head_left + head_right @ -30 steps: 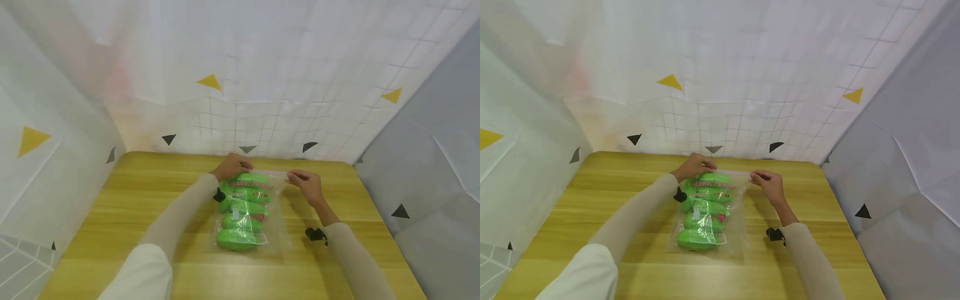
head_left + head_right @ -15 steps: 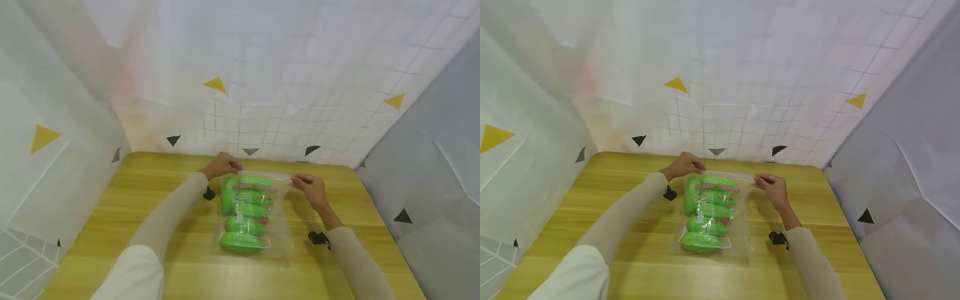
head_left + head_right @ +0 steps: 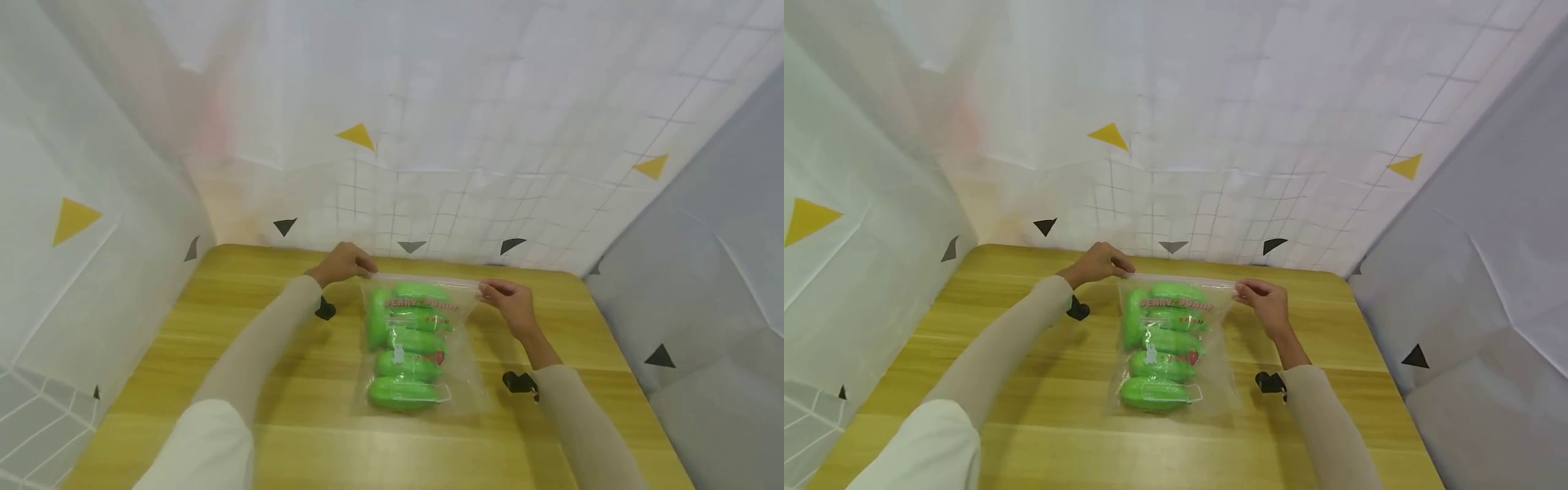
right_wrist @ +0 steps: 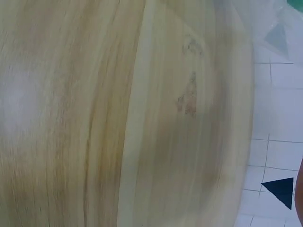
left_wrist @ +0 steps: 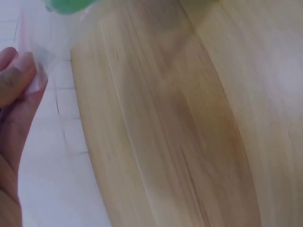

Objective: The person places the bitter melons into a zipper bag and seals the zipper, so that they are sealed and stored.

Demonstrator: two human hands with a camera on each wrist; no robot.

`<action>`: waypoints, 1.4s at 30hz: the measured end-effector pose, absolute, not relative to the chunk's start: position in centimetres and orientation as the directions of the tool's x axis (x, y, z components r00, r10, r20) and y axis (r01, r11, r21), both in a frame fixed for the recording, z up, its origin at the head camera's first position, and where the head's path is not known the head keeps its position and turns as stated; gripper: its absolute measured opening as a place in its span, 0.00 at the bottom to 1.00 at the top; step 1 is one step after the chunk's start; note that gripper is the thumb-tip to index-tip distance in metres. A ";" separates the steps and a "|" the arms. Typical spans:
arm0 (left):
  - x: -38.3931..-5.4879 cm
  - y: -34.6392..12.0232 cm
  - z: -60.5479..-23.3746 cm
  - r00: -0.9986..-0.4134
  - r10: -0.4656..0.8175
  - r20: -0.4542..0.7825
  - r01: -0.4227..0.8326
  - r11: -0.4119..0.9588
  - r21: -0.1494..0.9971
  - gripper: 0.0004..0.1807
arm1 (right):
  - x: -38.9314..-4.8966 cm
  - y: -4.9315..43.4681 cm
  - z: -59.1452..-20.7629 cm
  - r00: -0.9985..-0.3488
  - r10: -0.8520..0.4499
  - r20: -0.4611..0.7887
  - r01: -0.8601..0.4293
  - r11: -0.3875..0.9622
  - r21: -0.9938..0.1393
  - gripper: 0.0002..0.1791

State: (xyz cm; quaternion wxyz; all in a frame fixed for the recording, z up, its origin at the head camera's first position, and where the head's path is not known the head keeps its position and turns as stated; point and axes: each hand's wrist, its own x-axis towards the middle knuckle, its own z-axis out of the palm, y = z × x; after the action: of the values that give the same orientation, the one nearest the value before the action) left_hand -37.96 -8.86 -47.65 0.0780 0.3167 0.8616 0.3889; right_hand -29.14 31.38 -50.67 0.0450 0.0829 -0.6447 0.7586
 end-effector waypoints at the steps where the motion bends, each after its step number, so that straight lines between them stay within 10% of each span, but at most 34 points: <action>1: -38.0 -8.9 -47.7 -0.797 0.596 0.094 0.462 0.502 0.731 0.07 | -29.2 31.3 -50.6 -0.984 -0.034 0.176 -0.167 -0.175 -0.970 0.18; 17: -37.3 -9.1 -48.7 -0.828 0.560 0.038 0.334 0.437 0.835 0.09 | -28.5 31.6 -50.6 -0.995 -0.029 0.092 -0.083 -0.234 -0.969 0.18; 33: -36.3 -8.0 -54.7 -0.980 0.178 -0.091 -0.050 0.225 0.973 0.12 | -29.9 29.7 -51.6 -0.944 0.134 -0.301 0.300 -0.026 -0.954 0.24; 42: -35.6 -8.5 -55.2 -0.971 0.204 -0.123 -0.097 0.136 0.986 0.18 | -30.4 31.0 -52.9 -0.921 -0.149 -0.360 0.372 -0.068 -0.926 0.36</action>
State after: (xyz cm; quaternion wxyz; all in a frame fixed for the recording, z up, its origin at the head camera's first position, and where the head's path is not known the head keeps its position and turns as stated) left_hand -35.59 -8.49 -55.22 0.1146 0.0362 0.7449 0.6563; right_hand -30.41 31.00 -52.92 -0.1797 -0.0848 -0.6585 0.7259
